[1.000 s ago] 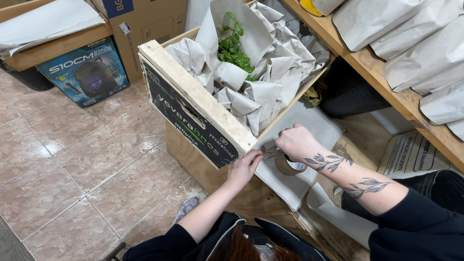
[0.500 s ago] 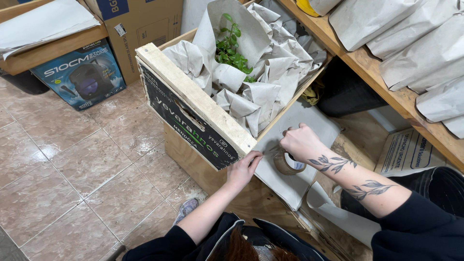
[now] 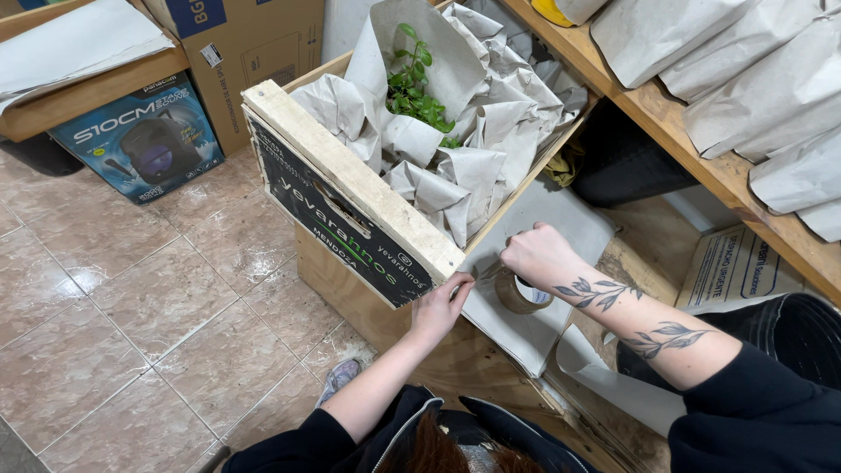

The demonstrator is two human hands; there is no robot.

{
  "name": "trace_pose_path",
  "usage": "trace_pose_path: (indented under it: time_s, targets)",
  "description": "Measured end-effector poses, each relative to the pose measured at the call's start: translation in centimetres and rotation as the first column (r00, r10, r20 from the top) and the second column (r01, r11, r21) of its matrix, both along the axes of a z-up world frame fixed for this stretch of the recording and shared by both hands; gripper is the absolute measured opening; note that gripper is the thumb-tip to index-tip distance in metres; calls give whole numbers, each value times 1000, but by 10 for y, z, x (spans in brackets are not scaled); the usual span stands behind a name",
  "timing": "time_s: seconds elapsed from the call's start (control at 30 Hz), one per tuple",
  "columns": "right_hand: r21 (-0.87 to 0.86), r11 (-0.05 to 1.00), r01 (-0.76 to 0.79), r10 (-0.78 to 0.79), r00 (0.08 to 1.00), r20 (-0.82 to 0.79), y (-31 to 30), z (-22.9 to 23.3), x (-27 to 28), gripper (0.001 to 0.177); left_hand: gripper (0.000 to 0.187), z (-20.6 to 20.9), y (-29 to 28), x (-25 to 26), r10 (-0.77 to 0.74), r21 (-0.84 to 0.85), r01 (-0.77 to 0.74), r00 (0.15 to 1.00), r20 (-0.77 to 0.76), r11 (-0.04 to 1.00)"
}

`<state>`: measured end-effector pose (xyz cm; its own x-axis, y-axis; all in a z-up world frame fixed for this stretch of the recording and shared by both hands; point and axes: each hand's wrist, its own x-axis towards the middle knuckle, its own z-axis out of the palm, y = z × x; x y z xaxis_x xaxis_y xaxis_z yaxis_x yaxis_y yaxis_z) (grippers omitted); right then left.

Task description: The person wraps a black plastic pot in a sheet of paper by hand, securing the paper with tape and using scissors to cut the tape and paper.

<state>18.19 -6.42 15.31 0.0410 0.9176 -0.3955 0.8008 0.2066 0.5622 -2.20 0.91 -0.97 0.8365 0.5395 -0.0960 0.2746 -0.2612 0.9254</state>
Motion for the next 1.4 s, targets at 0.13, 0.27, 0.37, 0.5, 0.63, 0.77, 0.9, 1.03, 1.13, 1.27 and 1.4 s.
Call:
trace_pose_path:
  time_s: [0.13,0.27,0.37,0.5,0.63,0.77,0.9,1.03,1.13,1.27,1.4]
  targets:
    - [25,1000,-13,13,1000,10,-1,-1,1,14,18,2,0,-3,-2,-6,2,1000,3,1000]
    - [41,999,3,-3,1000,16,-1,5,-1,14,18,6,-3,-5,43,-51,-42,999,16,998]
    - [-60,990,127,-127,992,2,2,29,-17,13,15,12,-6,-9,80,-51,-77,995,54,996]
    - [-78,984,162,-161,987,15,3,24,-22,15,15,21,-7,-12,111,-94,-103,990,85,990]
    - [-77,928,364,-365,931,0,-1,30,-19,23,14,30,-10,-15,170,-123,-155,977,127,980]
    - [-219,693,687,-719,635,-285,2,65,-18,50,13,4,-14,-12,251,-94,-235,937,242,967]
    - [-225,642,733,-754,548,-363,-20,35,-12,61,11,-1,-19,-25,270,-51,-268,915,300,962]
    - [-96,568,818,-750,466,-469,-23,42,-27,61,12,8,-23,-35,247,-20,-260,889,386,965]
    - [-5,503,864,-736,426,-526,-25,31,-5,57,15,15,-24,-36,181,3,-203,877,445,979]
    - [52,322,945,-652,261,-712,-10,3,48,65,15,16,-20,-26,93,7,-114,844,528,993]
    - [42,213,976,-602,165,-781,11,-3,71,77,9,30,-8,-17,-29,43,5,816,577,999]
